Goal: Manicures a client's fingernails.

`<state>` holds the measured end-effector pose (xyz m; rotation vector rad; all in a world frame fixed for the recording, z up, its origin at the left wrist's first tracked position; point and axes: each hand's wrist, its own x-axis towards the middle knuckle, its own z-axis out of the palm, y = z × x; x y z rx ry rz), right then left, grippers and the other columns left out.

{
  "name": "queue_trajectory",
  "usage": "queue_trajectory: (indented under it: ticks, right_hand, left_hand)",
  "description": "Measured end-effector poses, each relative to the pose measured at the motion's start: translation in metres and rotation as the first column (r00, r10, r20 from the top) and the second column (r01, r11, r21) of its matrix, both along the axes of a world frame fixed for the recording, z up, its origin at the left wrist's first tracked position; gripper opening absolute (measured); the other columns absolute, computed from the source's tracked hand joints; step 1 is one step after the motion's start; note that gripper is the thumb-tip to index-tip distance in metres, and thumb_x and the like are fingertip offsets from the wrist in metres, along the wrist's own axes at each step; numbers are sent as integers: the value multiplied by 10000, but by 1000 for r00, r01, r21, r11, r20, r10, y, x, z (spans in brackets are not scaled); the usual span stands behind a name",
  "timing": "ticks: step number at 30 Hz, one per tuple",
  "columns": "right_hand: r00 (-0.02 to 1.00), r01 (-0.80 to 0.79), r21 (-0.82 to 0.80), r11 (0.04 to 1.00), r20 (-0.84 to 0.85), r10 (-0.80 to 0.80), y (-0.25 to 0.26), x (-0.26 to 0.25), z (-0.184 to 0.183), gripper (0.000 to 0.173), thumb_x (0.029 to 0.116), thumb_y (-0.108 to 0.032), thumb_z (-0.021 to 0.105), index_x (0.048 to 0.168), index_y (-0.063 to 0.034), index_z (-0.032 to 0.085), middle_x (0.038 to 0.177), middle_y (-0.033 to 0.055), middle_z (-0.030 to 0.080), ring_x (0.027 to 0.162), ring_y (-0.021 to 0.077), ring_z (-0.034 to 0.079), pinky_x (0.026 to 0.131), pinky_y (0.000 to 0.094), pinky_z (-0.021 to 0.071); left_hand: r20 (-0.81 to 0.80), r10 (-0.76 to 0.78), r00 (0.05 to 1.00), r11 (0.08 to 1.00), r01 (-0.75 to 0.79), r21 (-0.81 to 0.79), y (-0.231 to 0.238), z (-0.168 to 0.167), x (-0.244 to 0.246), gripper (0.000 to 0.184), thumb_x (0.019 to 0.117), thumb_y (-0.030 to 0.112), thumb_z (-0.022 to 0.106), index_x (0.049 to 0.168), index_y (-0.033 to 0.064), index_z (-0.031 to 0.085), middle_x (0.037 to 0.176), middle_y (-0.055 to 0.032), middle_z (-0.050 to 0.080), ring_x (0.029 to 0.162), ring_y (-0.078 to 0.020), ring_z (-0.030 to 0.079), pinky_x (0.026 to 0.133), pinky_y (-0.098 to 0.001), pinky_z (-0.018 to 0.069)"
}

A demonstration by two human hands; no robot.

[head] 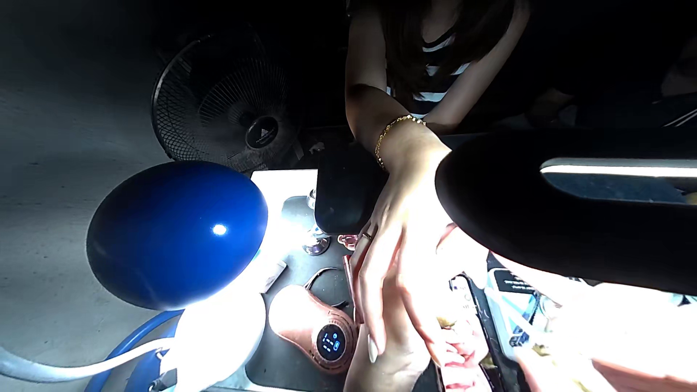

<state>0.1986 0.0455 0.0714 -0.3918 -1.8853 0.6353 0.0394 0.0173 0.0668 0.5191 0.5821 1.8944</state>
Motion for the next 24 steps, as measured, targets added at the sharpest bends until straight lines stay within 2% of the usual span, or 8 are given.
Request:
queue_trajectory:
  ticks: [7,10,11,12,14,18,20,24]
  right_hand:
    - [984,176,55,983,-25,-175,-3,-21,9,136,934,-125,734,972,-65,618,953,-63,703,964,-77,633,898,110,512]
    - [990,142,76,987,-4,-142,0,-16,8,153,915,-156,753,941,-57,639,935,-28,683,979,-36,636,943,152,513]
    - [993,115,69,991,6,-116,-1,-13,7,170,918,-169,756,924,-50,635,914,-8,690,960,-25,648,941,162,519]
    - [997,68,61,996,25,-70,0,-9,6,190,922,-167,748,903,-38,610,893,19,674,946,-1,651,970,196,517]
    - [998,-30,18,999,51,29,-1,-4,7,239,920,-153,747,849,-6,571,831,79,619,881,60,630,964,232,504]
    - [998,-35,4,999,57,35,-2,-1,4,267,913,-181,757,832,2,582,829,110,641,866,92,644,939,256,517]
    - [998,-47,-1,999,49,47,-2,2,0,230,906,-178,770,876,-13,613,891,82,657,946,71,646,1007,255,495]
    - [998,4,-40,999,-61,-6,-4,-7,0,140,920,-153,764,968,-60,671,945,-17,703,969,-15,647,923,171,518]
  left_hand:
    - [135,18,991,998,-9,-66,0,-2,0,221,952,-79,459,890,39,635,743,-45,687,677,-91,688,659,-210,582]
    - [-18,-308,951,792,267,549,10,-85,-31,294,1052,-8,399,1286,-29,576,1188,-141,657,1131,-220,648,985,-352,527]
    - [48,-281,958,858,229,461,5,-72,-26,279,1045,-20,390,1209,-21,616,1108,-131,680,1068,-206,672,964,-340,540]
    - [177,-103,979,988,79,136,-3,-32,-9,264,998,-40,423,952,24,675,842,-75,706,816,-139,709,791,-268,584]
    - [100,34,994,994,-23,-111,-3,3,3,270,971,-40,414,831,63,621,707,-12,651,686,-63,661,706,-198,566]
    - [51,-45,998,996,41,75,-2,-8,-2,184,964,18,557,843,63,688,709,1,672,667,-51,670,682,-189,558]
    - [138,-26,990,998,18,52,-1,-7,-2,127,947,-41,554,941,24,663,817,-57,710,754,-115,716,753,-255,603]
    - [224,47,973,999,-45,-15,1,-2,-1,157,936,-119,475,991,-43,600,874,-155,703,812,-219,738,768,-349,633]
